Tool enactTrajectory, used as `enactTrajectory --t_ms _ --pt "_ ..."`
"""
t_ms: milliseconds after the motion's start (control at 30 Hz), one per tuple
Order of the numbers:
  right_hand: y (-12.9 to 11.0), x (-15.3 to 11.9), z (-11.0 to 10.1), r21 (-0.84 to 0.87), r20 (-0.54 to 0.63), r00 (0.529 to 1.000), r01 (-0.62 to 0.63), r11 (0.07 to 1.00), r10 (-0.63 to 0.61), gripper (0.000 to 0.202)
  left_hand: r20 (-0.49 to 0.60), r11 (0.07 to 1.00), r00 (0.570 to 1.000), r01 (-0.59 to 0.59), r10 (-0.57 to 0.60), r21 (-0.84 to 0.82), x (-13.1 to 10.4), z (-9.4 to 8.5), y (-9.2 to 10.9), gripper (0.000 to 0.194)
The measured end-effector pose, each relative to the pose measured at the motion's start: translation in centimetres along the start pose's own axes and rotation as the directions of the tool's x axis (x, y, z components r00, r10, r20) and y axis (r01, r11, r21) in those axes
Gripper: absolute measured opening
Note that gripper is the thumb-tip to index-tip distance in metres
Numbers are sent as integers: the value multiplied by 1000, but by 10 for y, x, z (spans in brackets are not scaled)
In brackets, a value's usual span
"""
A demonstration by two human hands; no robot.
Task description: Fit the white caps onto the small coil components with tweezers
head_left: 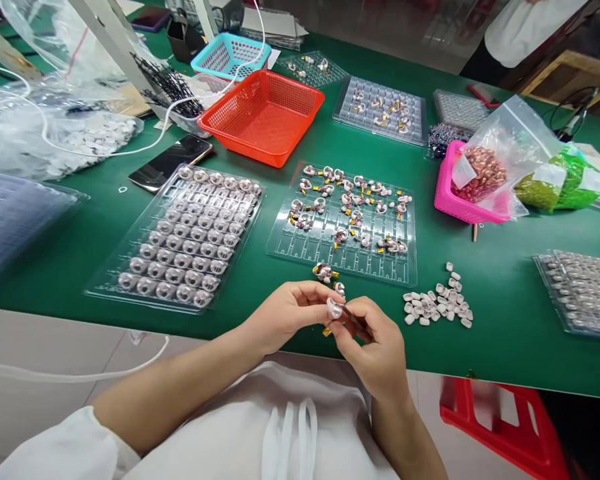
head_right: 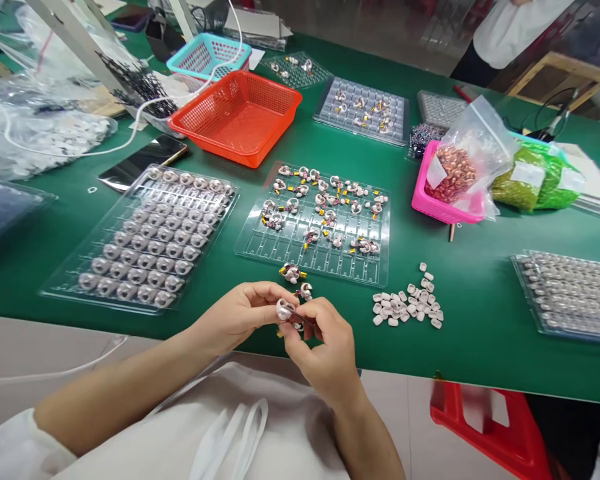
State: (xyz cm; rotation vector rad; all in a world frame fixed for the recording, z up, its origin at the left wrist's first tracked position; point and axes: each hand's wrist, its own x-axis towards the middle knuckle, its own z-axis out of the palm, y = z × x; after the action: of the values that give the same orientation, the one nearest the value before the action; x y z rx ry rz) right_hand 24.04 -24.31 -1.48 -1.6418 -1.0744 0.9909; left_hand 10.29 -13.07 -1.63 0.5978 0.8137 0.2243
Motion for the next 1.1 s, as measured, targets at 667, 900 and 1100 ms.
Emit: enactTrajectory --t_ms 667,900,1100 --pt "6 0 -18 362 199 911 -411 837 361 24 106 855 973 -232 206 464 -9 -4 8 18" --pt "4 -4 -9 211 53 966 -259 942 254 15 -97 875 973 -143 211 463 -9 3 0 18" --pt "8 -7 -8 206 56 990 -141 968 133 10 -117 929 979 -118 169 351 -9 7 -5 22"
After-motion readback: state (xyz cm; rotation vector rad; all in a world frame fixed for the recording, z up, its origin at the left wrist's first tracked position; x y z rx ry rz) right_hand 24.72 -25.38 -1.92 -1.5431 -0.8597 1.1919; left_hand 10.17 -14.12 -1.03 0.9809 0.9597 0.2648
